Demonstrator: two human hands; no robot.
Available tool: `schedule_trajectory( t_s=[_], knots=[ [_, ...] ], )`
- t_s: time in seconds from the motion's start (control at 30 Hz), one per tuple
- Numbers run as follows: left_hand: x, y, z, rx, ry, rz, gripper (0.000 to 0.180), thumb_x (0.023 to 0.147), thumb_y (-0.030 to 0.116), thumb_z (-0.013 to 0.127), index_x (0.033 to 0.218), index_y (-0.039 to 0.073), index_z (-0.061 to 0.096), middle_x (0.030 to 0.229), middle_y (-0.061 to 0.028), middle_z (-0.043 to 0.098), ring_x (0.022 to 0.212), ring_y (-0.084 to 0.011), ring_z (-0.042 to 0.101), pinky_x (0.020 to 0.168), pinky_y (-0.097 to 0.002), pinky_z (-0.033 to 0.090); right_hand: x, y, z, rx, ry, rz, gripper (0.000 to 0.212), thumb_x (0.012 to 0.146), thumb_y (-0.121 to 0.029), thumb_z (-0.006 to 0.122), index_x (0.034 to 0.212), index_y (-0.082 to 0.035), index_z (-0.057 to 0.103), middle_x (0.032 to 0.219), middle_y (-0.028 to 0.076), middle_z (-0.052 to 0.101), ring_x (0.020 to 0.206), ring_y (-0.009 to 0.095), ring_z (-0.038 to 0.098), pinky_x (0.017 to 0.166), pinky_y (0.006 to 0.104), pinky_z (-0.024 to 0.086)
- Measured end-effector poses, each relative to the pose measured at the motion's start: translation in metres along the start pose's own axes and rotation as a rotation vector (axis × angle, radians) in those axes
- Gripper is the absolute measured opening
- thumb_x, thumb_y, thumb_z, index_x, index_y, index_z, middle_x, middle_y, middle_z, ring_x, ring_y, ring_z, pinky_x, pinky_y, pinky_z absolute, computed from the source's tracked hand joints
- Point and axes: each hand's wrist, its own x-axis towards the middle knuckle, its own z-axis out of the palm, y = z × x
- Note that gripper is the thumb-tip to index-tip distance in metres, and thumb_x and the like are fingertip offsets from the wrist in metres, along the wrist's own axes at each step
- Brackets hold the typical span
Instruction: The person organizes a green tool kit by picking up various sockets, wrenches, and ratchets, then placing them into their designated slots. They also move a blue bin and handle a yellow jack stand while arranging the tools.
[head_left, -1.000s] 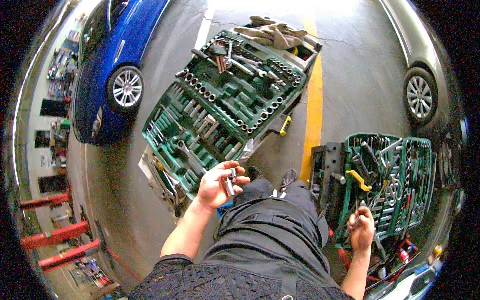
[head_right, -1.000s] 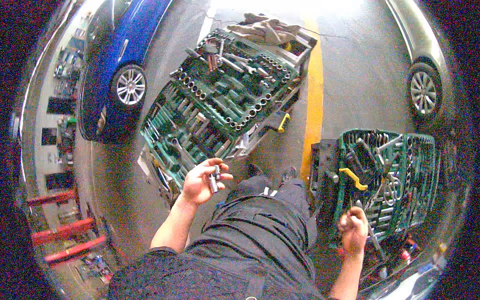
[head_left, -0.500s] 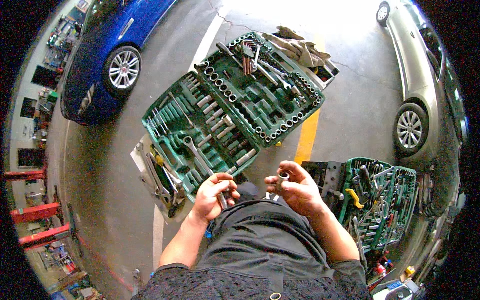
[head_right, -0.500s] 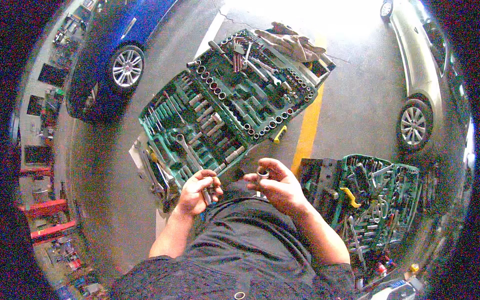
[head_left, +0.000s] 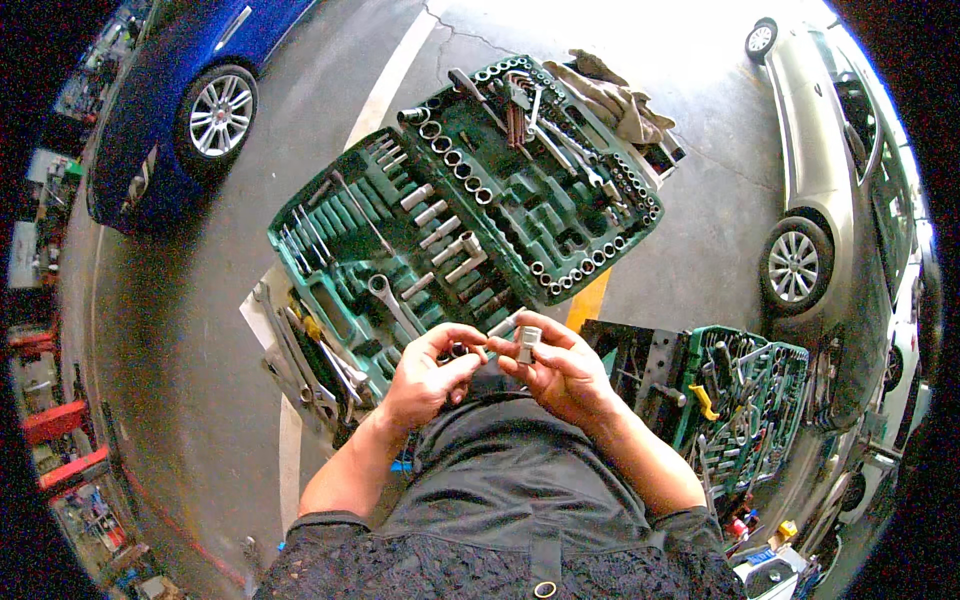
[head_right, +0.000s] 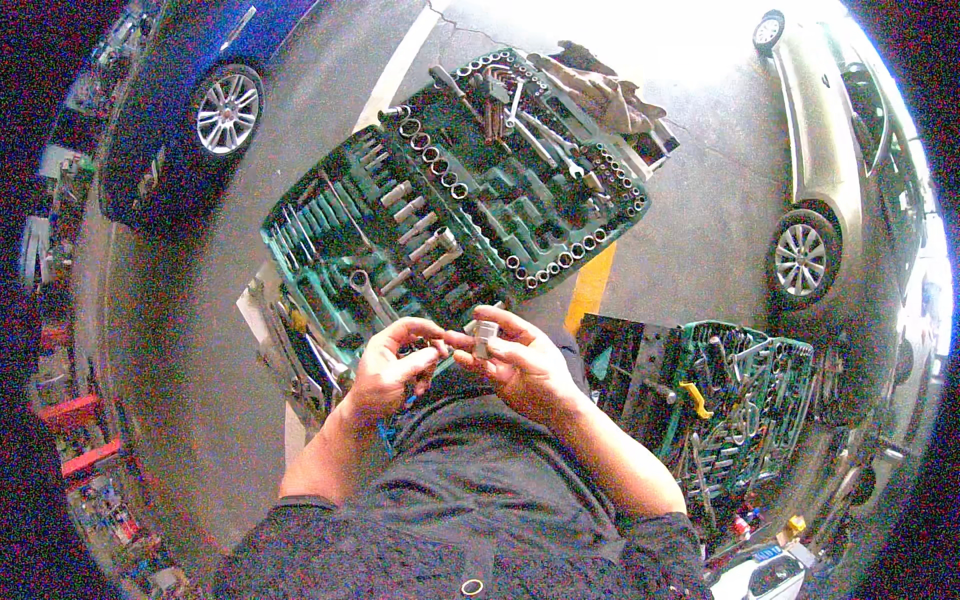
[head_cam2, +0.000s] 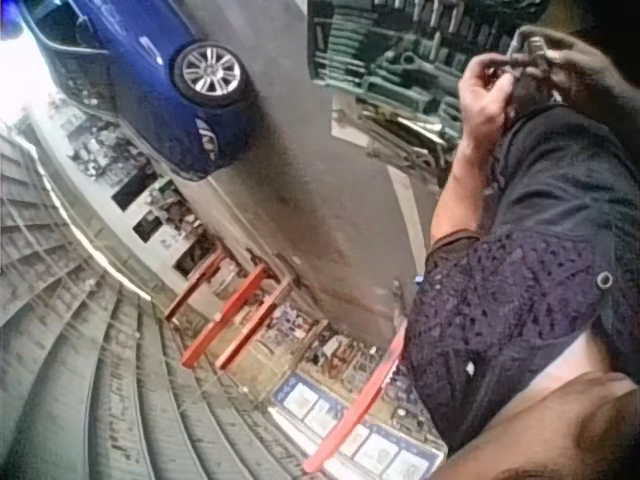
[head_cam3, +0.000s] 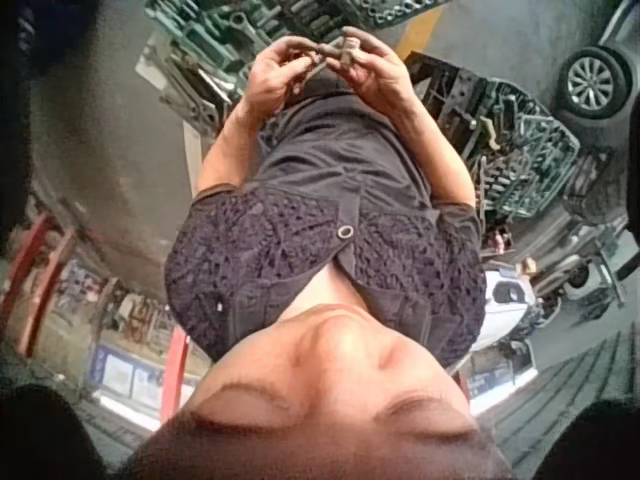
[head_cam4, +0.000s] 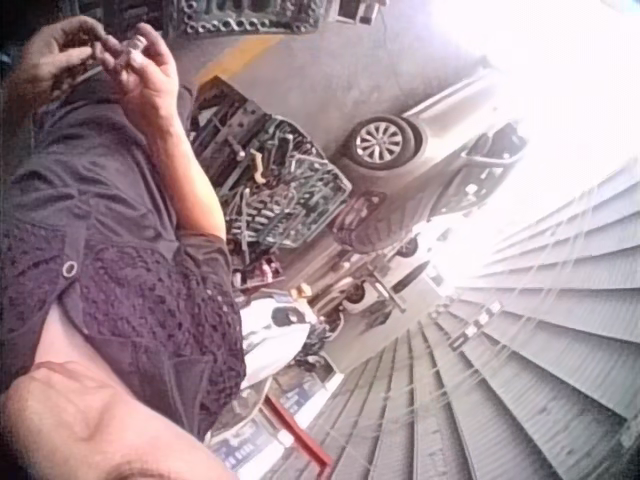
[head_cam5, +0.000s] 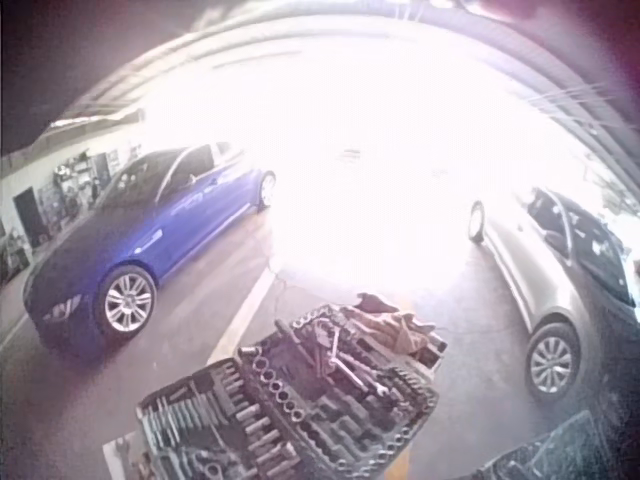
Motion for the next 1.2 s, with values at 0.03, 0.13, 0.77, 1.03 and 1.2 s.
schedule_trajectory(
  t_s=[0.03,0.13,0.77,1.03,1.2],
  knots=[
    [0.0,0.005,0.004,0.061,-0.008,0.013,0.022,0.089,0.005,0.063,0.111,0.004,0.059,0.095,-0.0036,0.066,0.061,-0.0048,0.052,0.051,-0.0196,0.042,0.004,0.001,-0.005,0.002,-0.012,0.024,0.041,0.089,-0.007,0.063,0.127,0.002,0.052,0.117,0.019,0.061,0.119,0.039,0.055,0.096,0.0453,0.052],
    [0.013,0.011,0.013,0.188,-0.019,0.129,0.025,0.087,0.005,0.067,0.111,0.004,0.059,0.096,-0.0035,0.068,0.082,-0.0062,0.06,0.069,-0.0215,0.048,0.015,-0.005,-0.008,-0.012,0.013,0.066,0.047,0.091,-0.011,0.062,0.132,-0.001,0.043,0.114,0.029,0.061,0.101,0.038,0.064,0.088,0.0399,0.055],
    [0.163,-0.012,0.005,1.164,0.843,0.257,0.016,0.084,0.019,0.067,0.088,0.005,0.059,0.085,-0.0094,0.062,0.072,-0.0248,0.062,0.066,-0.0374,0.05,0.142,-0.17,-0.064,-1.665,-0.159,0.049,0.036,0.089,-0.024,0.065,0.115,0.0,0.057,0.093,0.015,0.067,0.082,0.018,0.064,0.075,0.0313,0.051],
    [0.15,-0.015,0.012,0.93,0.942,0.212,0.014,0.086,0.014,0.067,0.09,0.004,0.06,0.084,-0.0078,0.064,0.071,-0.0168,0.06,0.065,-0.0315,0.048,0.208,-0.127,-0.057,-2.057,-0.437,-0.409,0.033,0.083,-0.029,0.07,0.105,-0.007,0.056,0.09,0.014,0.064,0.082,0.034,0.062,0.072,0.0417,0.05],
    [0.124,0.001,0.025,0.563,0.984,0.188,0.012,0.088,0.012,0.067,0.088,0.003,0.06,0.076,0.0011,0.06,0.069,-0.0044,0.051,0.063,-0.0224,0.044,0.217,-0.117,-0.059,-2.188,-0.536,-0.333,0.033,0.085,-0.027,0.067,0.109,-0.008,0.054,0.091,0.012,0.065,0.085,0.032,0.064,0.072,0.0425,0.051]
  ],
)
